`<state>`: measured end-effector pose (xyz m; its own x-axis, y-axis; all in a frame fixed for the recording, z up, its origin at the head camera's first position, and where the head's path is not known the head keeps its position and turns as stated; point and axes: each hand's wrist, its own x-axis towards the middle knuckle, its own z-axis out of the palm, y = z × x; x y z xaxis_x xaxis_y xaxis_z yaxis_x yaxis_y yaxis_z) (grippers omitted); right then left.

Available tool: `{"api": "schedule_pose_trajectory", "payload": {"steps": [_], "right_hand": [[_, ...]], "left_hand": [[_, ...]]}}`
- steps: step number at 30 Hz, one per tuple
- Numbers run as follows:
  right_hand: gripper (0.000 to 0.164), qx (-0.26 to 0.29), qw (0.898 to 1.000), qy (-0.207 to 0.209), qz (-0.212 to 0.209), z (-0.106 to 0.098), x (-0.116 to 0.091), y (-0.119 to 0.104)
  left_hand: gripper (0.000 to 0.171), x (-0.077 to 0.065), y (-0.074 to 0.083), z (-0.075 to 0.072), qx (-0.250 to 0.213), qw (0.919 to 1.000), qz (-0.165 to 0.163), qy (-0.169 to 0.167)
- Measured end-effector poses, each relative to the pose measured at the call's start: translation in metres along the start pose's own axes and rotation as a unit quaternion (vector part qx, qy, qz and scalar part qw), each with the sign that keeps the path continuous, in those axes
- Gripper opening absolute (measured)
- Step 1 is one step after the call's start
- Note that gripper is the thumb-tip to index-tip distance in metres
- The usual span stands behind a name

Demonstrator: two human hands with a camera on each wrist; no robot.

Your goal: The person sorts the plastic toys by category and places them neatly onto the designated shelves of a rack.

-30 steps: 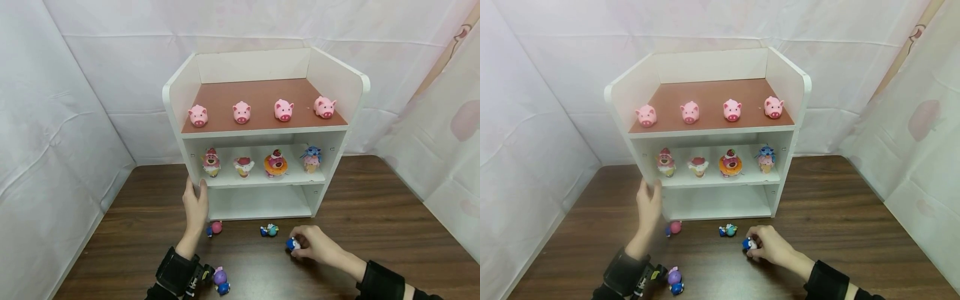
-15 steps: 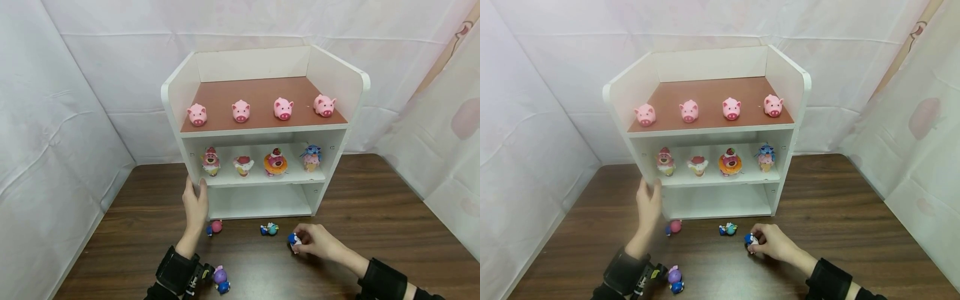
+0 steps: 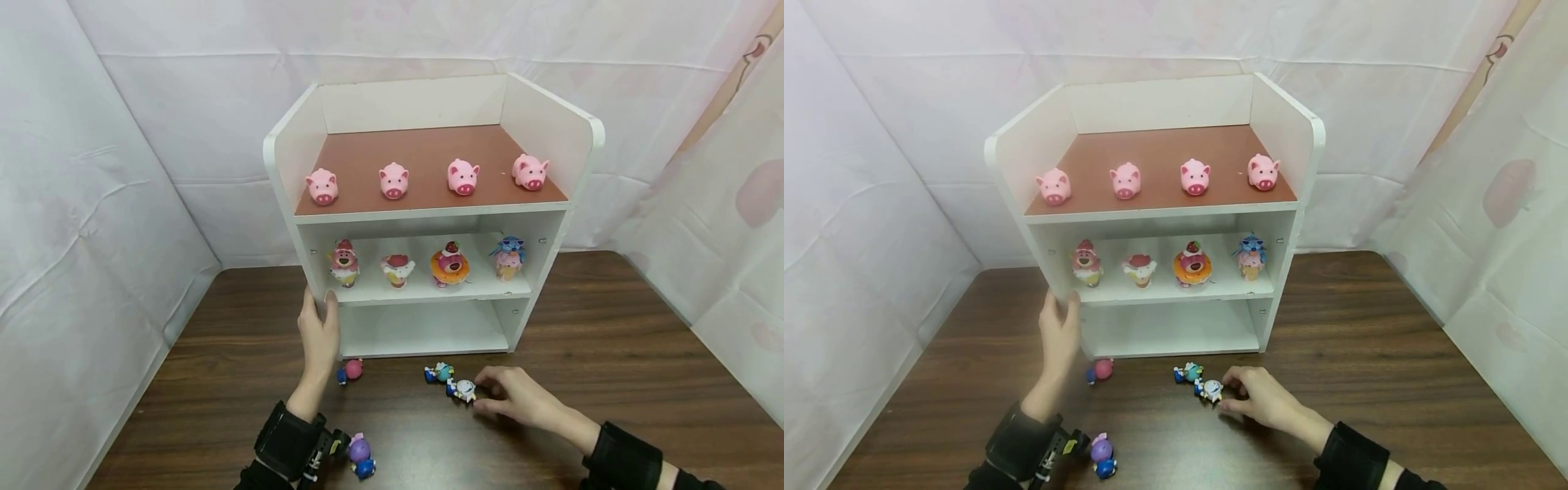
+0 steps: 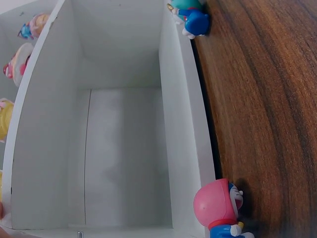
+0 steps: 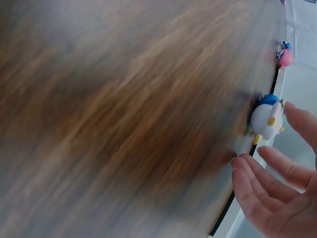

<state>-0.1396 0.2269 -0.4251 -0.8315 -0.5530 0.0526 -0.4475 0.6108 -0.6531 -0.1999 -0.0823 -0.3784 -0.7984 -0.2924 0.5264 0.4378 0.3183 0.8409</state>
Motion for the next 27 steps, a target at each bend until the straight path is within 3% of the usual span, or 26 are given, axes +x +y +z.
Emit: {"api": "schedule_pose_trajectory", "payload": {"steps": [7,15,19,27], "right_hand": [[0.039,0.052,0.995,0.001,0.085,0.006,0.004,-0.007],[0.038,0.141,0.966,-0.002,0.216,0.013,0.013,-0.013],[0.038,0.135,0.965,0.013,0.224,0.016,0.019,-0.013],[0.024,0.121,0.973,0.013,0.196,0.016,0.022,-0.015]], "left_hand": [[0.041,0.000,0.001,0.000,0.000,1.0000,-0.003,-0.004],[0.041,0.000,0.001,0.000,-0.001,1.0000,-0.005,-0.003],[0.041,0.000,0.000,0.000,-0.002,1.0000,-0.002,-0.002],[0.041,-0.001,0.001,0.000,-0.004,1.0000,-0.001,-0.003]]}}
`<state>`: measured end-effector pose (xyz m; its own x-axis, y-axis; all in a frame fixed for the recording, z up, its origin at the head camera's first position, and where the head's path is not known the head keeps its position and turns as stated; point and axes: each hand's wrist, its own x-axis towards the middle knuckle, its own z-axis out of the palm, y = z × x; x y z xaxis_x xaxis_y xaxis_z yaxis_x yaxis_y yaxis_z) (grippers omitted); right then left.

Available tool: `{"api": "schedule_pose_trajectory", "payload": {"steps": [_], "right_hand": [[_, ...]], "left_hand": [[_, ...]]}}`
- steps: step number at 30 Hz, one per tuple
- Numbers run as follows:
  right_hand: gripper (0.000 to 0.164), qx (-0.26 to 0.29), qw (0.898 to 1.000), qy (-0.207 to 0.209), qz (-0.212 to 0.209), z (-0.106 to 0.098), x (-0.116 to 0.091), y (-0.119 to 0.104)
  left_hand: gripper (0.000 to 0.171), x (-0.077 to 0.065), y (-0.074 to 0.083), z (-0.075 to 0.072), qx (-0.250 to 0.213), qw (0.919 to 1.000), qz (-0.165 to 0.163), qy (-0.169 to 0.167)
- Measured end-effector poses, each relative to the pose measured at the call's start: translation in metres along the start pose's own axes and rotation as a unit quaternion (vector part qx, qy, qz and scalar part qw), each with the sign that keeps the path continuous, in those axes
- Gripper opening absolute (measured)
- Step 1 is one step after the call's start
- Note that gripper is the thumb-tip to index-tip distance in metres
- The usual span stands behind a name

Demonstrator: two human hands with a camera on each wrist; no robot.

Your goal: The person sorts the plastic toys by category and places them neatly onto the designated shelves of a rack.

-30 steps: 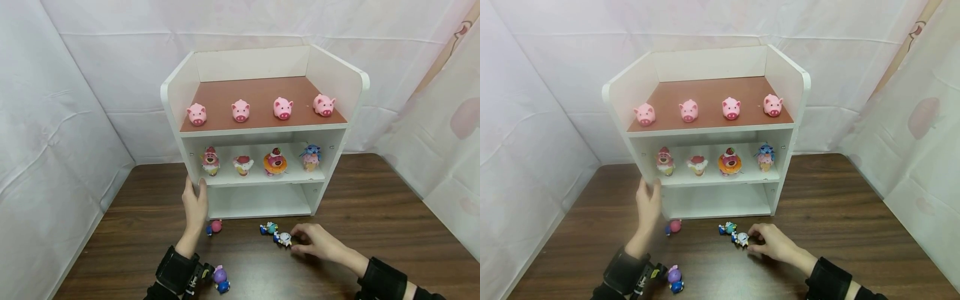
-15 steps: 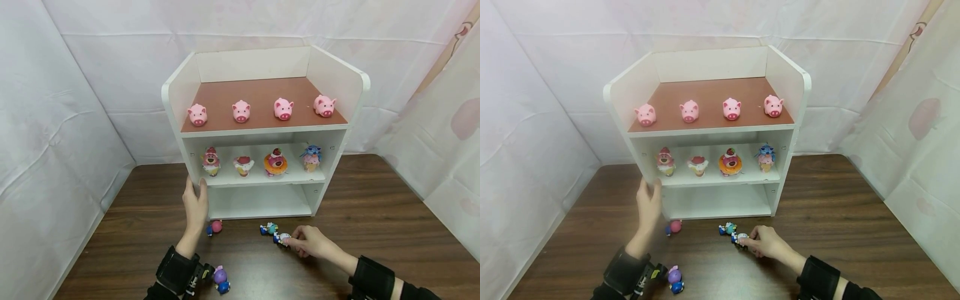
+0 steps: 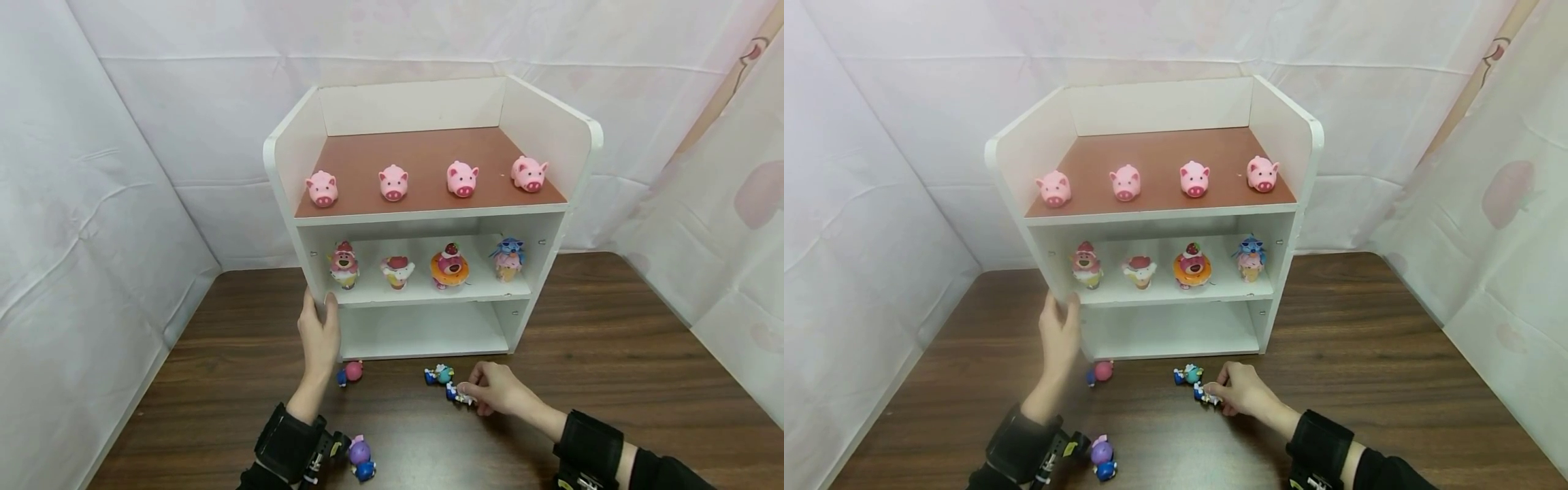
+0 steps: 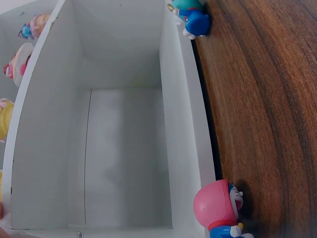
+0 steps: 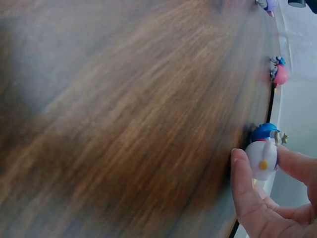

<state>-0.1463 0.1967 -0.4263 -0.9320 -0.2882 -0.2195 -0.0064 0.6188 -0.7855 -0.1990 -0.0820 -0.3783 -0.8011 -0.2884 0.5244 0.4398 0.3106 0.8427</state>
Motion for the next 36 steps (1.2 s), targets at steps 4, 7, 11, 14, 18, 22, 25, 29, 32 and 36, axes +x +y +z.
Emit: {"api": "schedule_pose_trajectory", "payload": {"steps": [4,7,11,14,18,22,25,29,32,36], "right_hand": [[0.020,-0.004,1.000,0.004,-0.022,-0.003,-0.001,-0.001],[0.018,-0.023,0.999,0.015,-0.035,-0.004,-0.002,0.000],[0.023,-0.066,0.996,0.032,-0.048,-0.008,-0.004,0.002],[0.028,-0.104,0.992,0.051,-0.055,-0.011,-0.006,0.002],[0.023,-0.147,0.982,0.086,-0.084,-0.015,-0.006,0.002],[0.017,-0.188,0.966,0.117,-0.137,-0.015,-0.007,0.003],[0.019,-0.222,0.950,0.136,-0.173,-0.013,-0.008,0.004],[0.022,-0.245,0.938,0.147,-0.197,-0.010,-0.011,0.005],[0.025,-0.255,0.933,0.147,-0.205,-0.008,-0.013,0.004],[0.030,-0.273,0.929,0.144,-0.206,-0.007,-0.014,0.005]], "left_hand": [[0.042,0.000,0.000,0.000,-0.001,1.0000,-0.004,-0.003],[0.042,0.000,0.000,0.000,-0.002,1.0000,-0.004,-0.003],[0.042,0.000,0.000,0.000,-0.002,1.0000,-0.003,-0.003],[0.042,0.000,0.000,0.000,-0.002,1.0000,-0.003,-0.003],[0.041,0.000,0.000,0.000,0.000,1.0000,-0.001,0.000],[0.042,0.000,0.000,0.000,0.004,1.0000,-0.004,0.000],[0.042,0.000,0.001,0.000,0.007,1.0000,-0.007,-0.001],[0.042,0.000,0.001,0.000,0.009,0.9999,-0.010,0.000],[0.042,0.000,0.001,0.000,0.008,0.9999,-0.010,-0.001],[0.042,0.000,0.002,0.000,0.006,0.9999,-0.013,-0.003]]}}
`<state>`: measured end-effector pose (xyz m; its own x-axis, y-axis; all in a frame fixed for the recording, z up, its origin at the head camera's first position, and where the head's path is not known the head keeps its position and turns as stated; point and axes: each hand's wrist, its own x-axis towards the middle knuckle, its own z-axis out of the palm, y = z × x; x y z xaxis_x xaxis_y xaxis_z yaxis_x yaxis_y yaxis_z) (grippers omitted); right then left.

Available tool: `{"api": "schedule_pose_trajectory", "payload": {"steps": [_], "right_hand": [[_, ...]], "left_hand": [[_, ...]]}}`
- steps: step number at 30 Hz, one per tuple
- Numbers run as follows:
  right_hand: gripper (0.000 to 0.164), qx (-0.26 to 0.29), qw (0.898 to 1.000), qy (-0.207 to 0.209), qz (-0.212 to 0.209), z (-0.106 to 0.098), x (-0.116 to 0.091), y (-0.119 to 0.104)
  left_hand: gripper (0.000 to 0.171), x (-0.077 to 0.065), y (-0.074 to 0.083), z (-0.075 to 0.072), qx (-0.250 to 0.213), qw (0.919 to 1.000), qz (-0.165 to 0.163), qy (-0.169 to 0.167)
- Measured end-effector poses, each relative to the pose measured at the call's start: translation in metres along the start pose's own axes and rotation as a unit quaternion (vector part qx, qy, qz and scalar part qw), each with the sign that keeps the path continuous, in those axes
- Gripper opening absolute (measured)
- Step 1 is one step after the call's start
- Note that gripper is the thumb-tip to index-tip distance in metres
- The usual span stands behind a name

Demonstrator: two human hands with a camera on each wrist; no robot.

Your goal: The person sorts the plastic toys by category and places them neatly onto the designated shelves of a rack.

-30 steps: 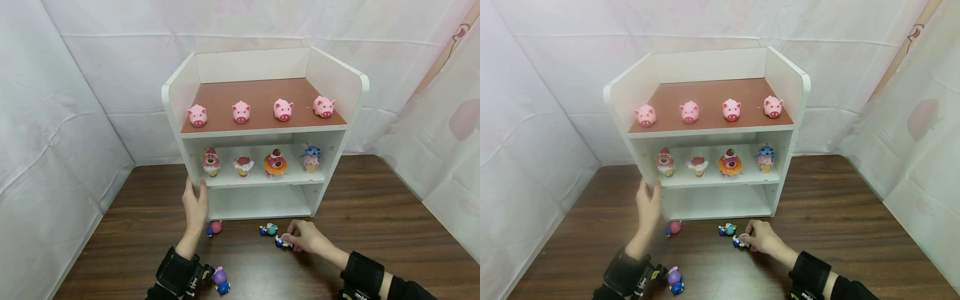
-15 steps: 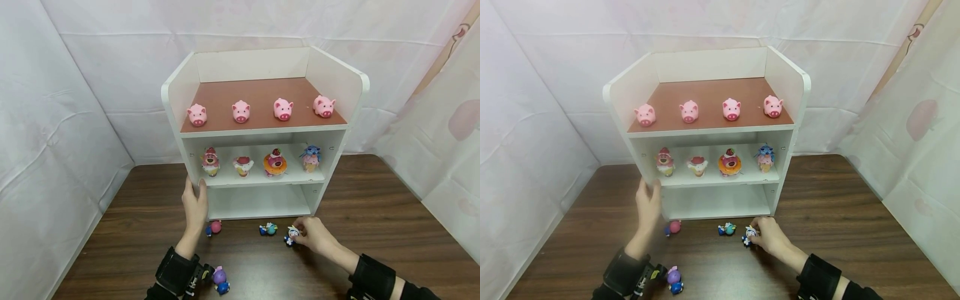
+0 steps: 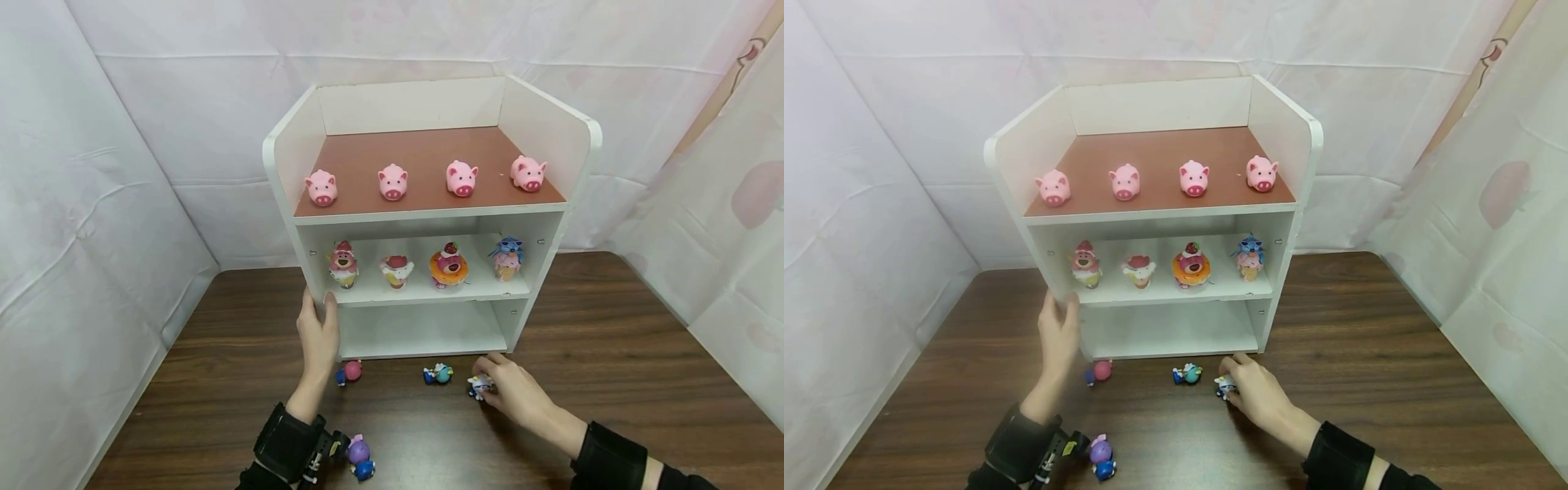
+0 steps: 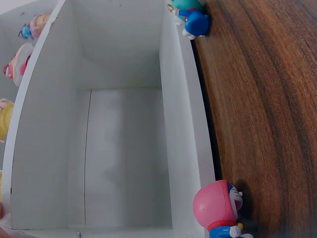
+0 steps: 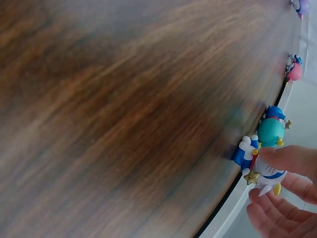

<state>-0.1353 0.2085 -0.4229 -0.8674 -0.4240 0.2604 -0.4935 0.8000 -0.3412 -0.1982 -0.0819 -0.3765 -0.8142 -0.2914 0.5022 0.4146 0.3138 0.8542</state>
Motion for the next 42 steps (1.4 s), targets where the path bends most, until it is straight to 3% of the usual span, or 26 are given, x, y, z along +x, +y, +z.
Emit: {"api": "schedule_pose_trajectory", "payload": {"steps": [9,14,18,27,42], "right_hand": [[0.035,-0.038,0.999,-0.008,-0.003,-0.001,0.000,-0.002],[0.032,-0.077,0.996,0.006,-0.050,-0.003,0.003,-0.006],[0.030,-0.096,0.993,0.001,-0.064,-0.002,0.006,-0.008],[0.025,-0.100,0.993,-0.024,-0.058,-0.001,0.010,-0.007],[0.024,-0.111,0.993,-0.001,-0.042,-0.014,0.032,0.004]], "left_hand": [[0.040,-0.004,0.035,-0.003,-0.002,1.0000,0.000,-0.001],[0.039,-0.004,0.036,-0.003,0.001,1.0000,-0.003,0.000],[0.040,-0.004,0.035,-0.003,-0.003,1.0000,-0.002,-0.001],[0.039,-0.005,0.036,-0.003,-0.006,1.0000,-0.006,0.002],[0.040,-0.004,0.038,-0.002,-0.007,0.9999,-0.009,0.002]]}}
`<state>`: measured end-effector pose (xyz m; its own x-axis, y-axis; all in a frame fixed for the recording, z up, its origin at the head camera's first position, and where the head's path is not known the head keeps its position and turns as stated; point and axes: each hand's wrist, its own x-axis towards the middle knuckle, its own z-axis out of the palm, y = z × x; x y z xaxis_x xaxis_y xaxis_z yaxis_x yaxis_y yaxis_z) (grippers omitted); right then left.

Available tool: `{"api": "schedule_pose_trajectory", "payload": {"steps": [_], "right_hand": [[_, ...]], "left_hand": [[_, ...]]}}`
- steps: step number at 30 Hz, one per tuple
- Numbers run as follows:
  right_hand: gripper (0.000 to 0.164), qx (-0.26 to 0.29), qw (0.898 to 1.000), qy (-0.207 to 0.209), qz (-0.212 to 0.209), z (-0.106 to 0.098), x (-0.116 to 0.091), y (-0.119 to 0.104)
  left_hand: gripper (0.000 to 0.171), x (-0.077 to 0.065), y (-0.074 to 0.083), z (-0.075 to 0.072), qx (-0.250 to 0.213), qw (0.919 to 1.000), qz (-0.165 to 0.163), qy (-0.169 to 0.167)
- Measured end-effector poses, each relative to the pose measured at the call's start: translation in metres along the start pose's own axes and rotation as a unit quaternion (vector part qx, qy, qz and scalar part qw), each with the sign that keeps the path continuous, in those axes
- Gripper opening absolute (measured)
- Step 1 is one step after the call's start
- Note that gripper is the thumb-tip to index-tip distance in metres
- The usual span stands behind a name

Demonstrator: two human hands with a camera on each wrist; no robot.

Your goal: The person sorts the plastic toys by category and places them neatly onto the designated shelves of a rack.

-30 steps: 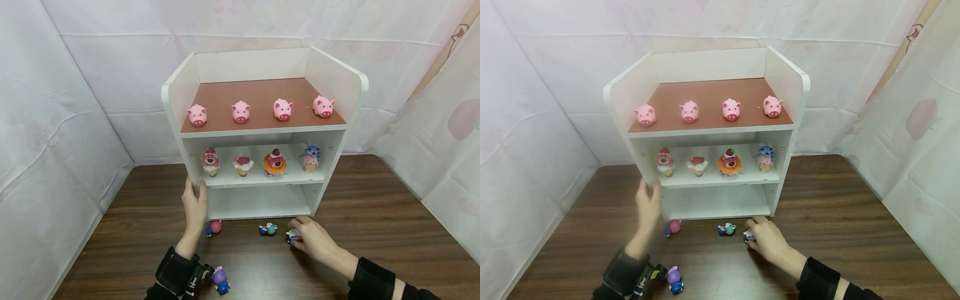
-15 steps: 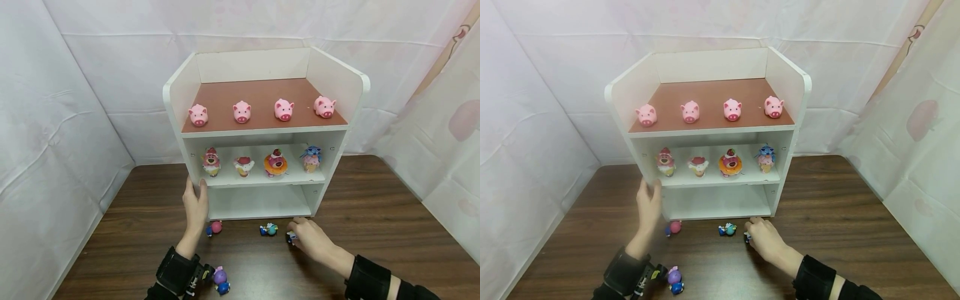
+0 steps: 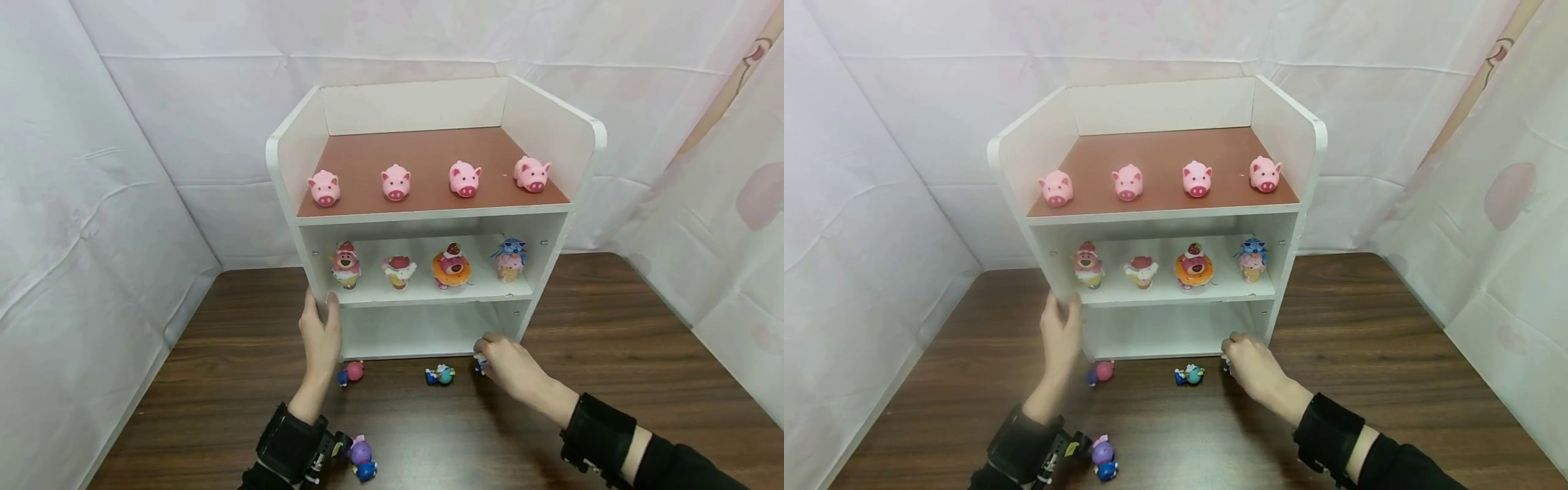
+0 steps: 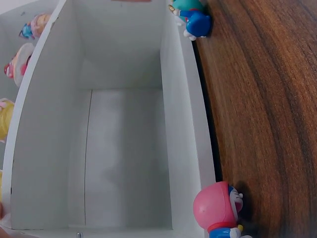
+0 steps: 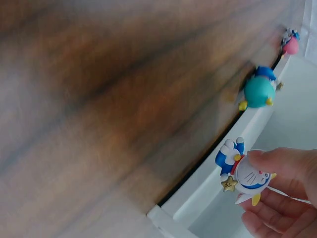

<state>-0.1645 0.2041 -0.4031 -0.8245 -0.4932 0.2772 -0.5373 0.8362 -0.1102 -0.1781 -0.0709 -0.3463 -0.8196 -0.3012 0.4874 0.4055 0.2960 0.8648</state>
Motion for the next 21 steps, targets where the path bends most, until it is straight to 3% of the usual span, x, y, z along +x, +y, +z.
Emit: {"api": "schedule_pose_trajectory", "payload": {"steps": [16,21], "right_hand": [[0.015,-0.077,0.996,0.040,0.008,0.009,0.023,0.023],[0.015,-0.101,0.994,0.033,0.023,0.013,0.027,0.027]], "left_hand": [[0.040,0.000,0.000,0.001,-0.001,1.0000,-0.001,0.001],[0.041,0.003,-0.018,0.002,-0.008,1.0000,0.003,0.001]]}}
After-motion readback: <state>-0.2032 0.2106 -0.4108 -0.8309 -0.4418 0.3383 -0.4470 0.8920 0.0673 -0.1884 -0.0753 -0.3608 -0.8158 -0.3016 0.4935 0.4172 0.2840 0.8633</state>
